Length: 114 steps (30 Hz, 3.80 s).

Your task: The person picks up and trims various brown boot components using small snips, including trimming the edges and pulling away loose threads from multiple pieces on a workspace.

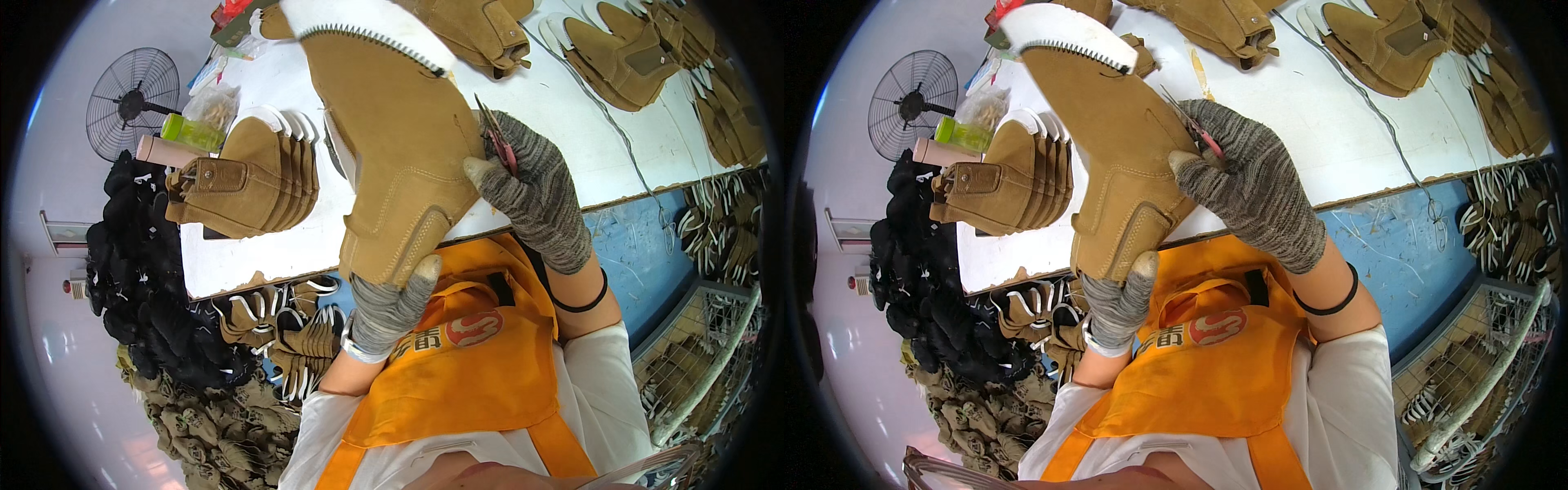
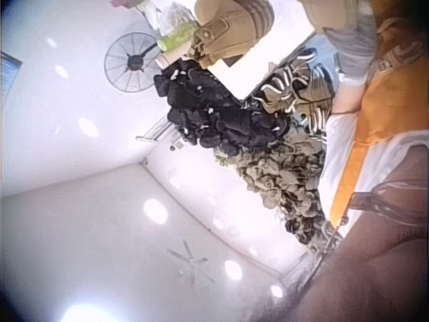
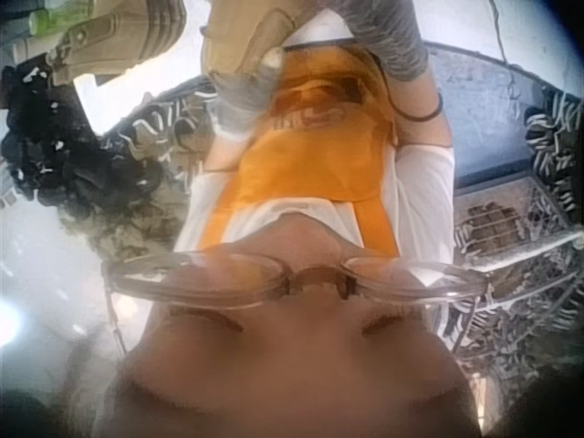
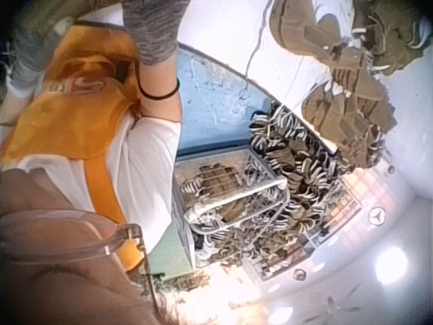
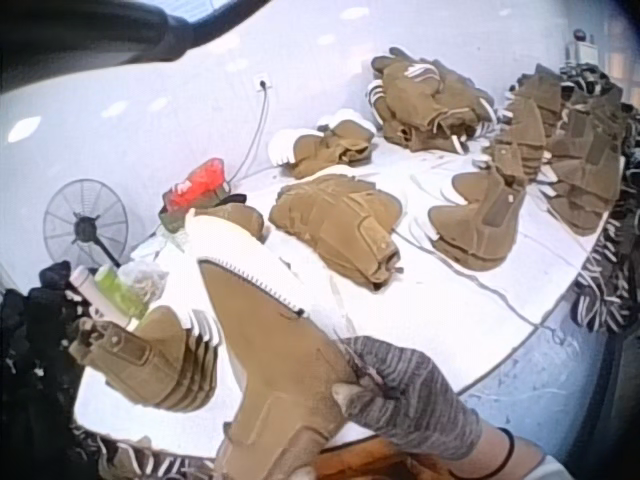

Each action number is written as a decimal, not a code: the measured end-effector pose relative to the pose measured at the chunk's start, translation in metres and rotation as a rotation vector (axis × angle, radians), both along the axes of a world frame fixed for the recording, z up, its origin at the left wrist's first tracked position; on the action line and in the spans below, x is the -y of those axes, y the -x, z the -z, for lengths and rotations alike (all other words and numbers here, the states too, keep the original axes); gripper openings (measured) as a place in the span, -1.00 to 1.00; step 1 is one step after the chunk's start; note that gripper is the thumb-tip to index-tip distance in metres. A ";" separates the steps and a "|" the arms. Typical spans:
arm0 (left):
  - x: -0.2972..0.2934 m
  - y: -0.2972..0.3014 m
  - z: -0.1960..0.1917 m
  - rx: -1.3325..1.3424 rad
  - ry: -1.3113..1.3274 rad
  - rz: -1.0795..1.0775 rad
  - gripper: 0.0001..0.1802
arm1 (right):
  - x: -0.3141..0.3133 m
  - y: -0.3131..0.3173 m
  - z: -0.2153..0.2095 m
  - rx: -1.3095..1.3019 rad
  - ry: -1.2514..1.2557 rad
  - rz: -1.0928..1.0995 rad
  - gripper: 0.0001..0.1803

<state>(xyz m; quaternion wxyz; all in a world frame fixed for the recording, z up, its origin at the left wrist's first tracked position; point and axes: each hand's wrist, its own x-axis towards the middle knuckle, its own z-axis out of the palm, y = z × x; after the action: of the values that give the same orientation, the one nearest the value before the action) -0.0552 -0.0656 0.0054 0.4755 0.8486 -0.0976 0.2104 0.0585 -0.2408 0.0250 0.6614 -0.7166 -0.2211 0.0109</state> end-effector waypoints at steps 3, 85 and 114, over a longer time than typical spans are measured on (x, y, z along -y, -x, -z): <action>-0.002 0.003 -0.005 -0.286 0.662 0.204 -0.40 | 0.001 0.001 -0.001 -0.047 -0.047 -0.037 -0.52; 0.007 0.008 0.002 0.005 0.268 -0.283 -0.41 | -0.009 0.027 -0.016 0.704 0.130 0.335 -0.78; 0.006 0.004 0.007 0.085 0.237 -0.282 -0.51 | -0.011 0.021 -0.016 0.572 0.138 0.337 -0.84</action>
<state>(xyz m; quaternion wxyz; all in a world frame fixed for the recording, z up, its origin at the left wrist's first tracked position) -0.0595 -0.0717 -0.0017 0.5334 0.7822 0.0278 0.3206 0.0378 -0.2297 0.0414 0.5153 -0.7601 -0.2749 -0.2850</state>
